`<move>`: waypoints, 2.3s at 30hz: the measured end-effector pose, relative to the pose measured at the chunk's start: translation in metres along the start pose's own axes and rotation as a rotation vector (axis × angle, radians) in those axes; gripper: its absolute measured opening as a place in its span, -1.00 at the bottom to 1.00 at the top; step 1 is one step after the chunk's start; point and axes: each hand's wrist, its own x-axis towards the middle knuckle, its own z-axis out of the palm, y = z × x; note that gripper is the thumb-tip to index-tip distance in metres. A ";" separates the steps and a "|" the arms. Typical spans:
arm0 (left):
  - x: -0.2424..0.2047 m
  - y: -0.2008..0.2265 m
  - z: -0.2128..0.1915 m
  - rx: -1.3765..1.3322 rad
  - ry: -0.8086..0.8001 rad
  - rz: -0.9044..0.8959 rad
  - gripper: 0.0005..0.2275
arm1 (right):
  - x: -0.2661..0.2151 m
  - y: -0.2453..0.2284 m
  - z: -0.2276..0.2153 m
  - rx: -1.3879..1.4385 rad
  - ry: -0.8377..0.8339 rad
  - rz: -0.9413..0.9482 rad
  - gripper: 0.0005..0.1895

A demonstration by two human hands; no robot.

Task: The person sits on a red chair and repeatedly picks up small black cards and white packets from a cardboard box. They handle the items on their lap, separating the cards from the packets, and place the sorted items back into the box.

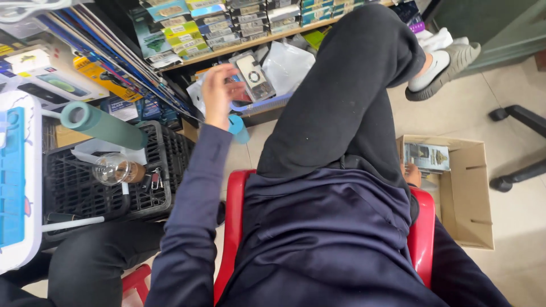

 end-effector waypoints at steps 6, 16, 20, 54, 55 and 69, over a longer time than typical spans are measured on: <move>0.133 -0.077 -0.127 0.802 0.452 0.318 -0.90 | -0.008 -0.080 -0.036 -0.008 0.007 -0.034 -0.50; 0.204 -0.053 -0.154 1.208 0.409 0.214 -0.53 | -0.061 -0.130 -0.054 -0.036 -0.037 -0.001 -0.52; 0.181 -0.040 -0.156 1.534 0.403 0.386 -0.56 | -0.072 -0.141 -0.078 -0.052 -0.039 -0.002 -0.53; -0.082 0.065 -0.054 1.135 0.248 1.408 -0.71 | -0.131 -0.364 -0.269 0.680 0.054 -0.559 -0.79; -0.093 0.073 -0.030 1.136 0.242 1.411 -0.71 | -0.160 -0.392 -0.282 0.684 0.057 -0.556 -0.79; -0.178 0.043 0.129 0.533 -0.489 1.334 -0.81 | -0.241 -0.428 -0.270 1.612 -0.720 -0.676 0.11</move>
